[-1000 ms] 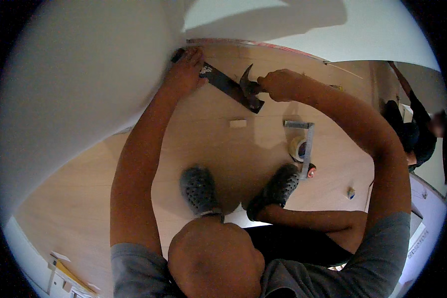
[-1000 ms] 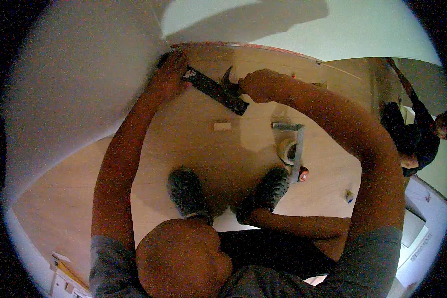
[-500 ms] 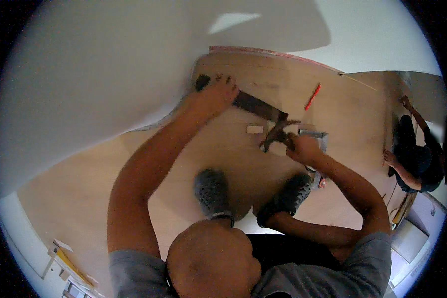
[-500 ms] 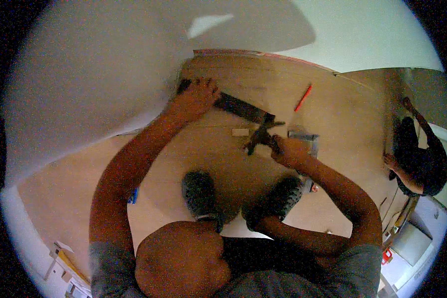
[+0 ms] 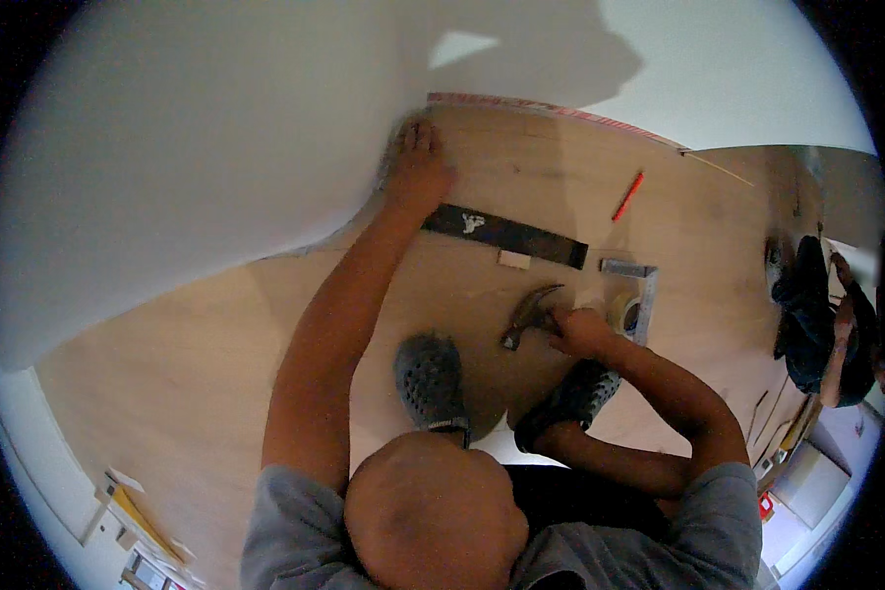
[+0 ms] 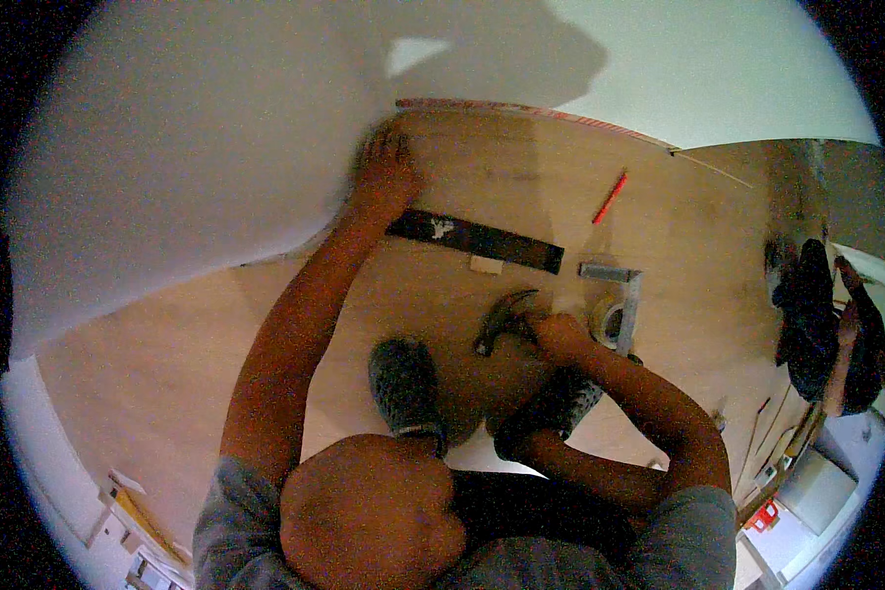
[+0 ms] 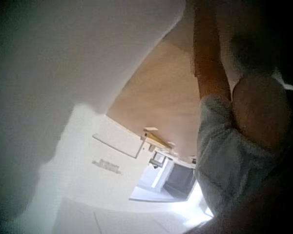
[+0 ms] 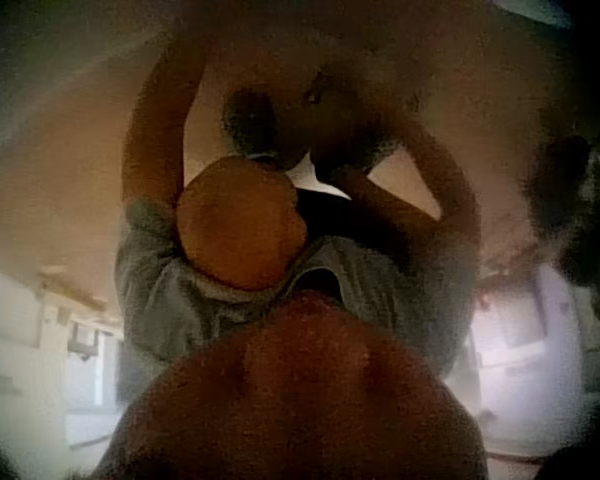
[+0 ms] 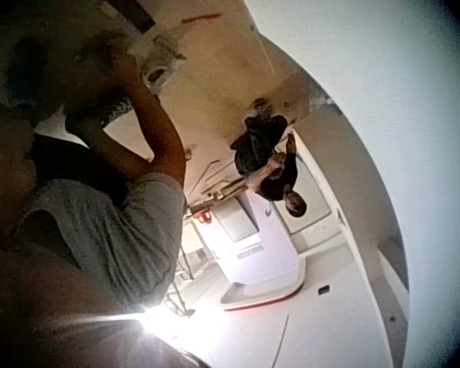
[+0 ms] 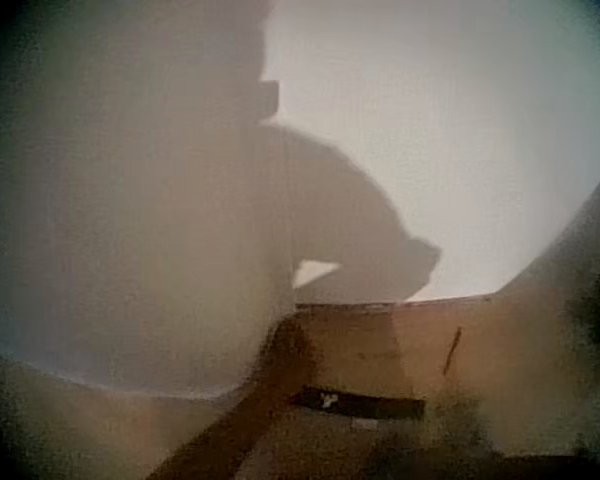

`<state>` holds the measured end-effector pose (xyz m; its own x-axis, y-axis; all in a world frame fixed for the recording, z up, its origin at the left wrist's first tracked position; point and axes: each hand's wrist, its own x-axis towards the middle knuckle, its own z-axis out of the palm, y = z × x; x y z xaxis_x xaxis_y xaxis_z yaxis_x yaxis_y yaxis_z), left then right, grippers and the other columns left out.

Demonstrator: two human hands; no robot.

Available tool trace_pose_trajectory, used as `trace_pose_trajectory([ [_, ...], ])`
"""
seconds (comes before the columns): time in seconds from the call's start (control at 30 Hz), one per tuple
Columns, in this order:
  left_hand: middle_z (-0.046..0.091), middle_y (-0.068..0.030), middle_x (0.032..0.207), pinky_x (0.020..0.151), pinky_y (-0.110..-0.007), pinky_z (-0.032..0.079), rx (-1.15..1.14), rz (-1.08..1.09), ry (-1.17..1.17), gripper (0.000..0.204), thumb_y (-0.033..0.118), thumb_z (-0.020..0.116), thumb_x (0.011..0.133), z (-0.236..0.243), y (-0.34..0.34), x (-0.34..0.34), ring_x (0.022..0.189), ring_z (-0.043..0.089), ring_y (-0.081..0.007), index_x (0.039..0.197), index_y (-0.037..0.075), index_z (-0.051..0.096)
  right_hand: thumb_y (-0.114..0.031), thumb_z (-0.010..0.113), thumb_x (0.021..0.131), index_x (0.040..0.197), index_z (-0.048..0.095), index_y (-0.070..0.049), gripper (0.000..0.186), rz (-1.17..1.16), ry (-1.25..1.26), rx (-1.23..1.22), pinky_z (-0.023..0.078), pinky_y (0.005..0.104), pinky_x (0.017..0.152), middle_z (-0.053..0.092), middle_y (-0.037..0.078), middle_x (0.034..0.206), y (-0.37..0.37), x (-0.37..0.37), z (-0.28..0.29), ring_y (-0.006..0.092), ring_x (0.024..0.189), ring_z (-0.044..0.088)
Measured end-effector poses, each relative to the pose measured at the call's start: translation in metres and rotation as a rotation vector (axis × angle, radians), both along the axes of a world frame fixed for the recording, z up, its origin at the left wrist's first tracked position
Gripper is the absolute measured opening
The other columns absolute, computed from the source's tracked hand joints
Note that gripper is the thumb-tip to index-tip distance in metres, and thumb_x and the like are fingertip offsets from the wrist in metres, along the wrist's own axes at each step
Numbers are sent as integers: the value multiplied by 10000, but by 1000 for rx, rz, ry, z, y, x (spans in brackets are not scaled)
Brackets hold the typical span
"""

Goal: The person marks a wood piece with a pencil, cuts it on a table saw, and fits it into a gap in the flooring using a hammer and a pry bar.

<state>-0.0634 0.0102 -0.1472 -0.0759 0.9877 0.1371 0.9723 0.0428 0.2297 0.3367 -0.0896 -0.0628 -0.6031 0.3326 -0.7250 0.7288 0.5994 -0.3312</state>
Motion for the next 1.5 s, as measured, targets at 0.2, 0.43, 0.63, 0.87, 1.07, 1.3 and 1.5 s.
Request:
trace_pose_trajectory([
  [0.2, 401, -199, 1583, 1255, -480, 278, -229, 17, -48, 965, 480, 832, 788, 50, 33, 17, 1494, 329, -396, 1498, -46, 443, -414, 664, 936, 1122, 635, -18, 439, 82, 116, 231, 569, 535, 773, 709, 211, 952, -6, 26, 5, 419, 903, 704],
  [0.43, 443, -186, 1551, 1242, -499, 302, -315, 38, -82, 989, 472, 876, 746, 55, 47, 1, 1475, 357, -396, 1501, 1, 446, -314, 596, 952, 1079, 668, -58, 295, -161, -29, 319, 559, 534, 741, 697, 178, 957, 80, -3, 52, 423, 887, 683],
  [0.63, 468, -196, 1543, 1219, -530, 325, -168, -72, 7, 682, 370, 810, 819, 41, -7, 29, 1451, 399, -409, 1355, -4, 613, -159, 633, 910, 1310, 598, -73, 411, -69, 255, 906, 518, 505, 1013, 591, 170, 1375, 178, 62, -21, 372, 1254, 582],
  [0.87, 479, -203, 1546, 1174, -537, 366, -71, -311, -281, 449, 252, 718, 921, 27, -215, 34, 1413, 456, -406, 1321, 66, 635, -189, 647, 904, 1300, 570, -46, 428, -68, -31, 616, 548, 503, 930, 568, 225, 1280, 181, 63, 14, 410, 1137, 605],
  [1.07, 456, -253, 1548, 1161, -578, 360, -106, -71, -177, 578, 143, 685, 891, 32, -272, 12, 1422, 423, -458, 1430, 18, 517, -159, 674, 853, 1294, 511, -19, 490, -24, 181, 472, 573, 507, 806, 565, 209, 1212, 101, 91, 40, 427, 1045, 635],
  [1.3, 399, -271, 1571, 1168, -518, 379, -44, 100, -348, 620, 71, 690, 874, 37, -151, 8, 1412, 410, -467, 1450, -35, 487, -165, 624, 939, 1422, 488, -23, 522, -78, -152, 436, 573, 496, 924, 508, 230, 1411, 109, 120, 28, 413, 1227, 590],
  [1.5, 441, -240, 1538, 1182, -488, 374, -61, 28, -314, 580, 113, 668, 908, 8, -127, 49, 1406, 424, -427, 1440, -42, 495, -67, 574, 923, 1313, 531, -80, 393, -286, -233, 721, 597, 497, 795, 587, 185, 1271, 130, 220, -2, 391, 1071, 673],
])
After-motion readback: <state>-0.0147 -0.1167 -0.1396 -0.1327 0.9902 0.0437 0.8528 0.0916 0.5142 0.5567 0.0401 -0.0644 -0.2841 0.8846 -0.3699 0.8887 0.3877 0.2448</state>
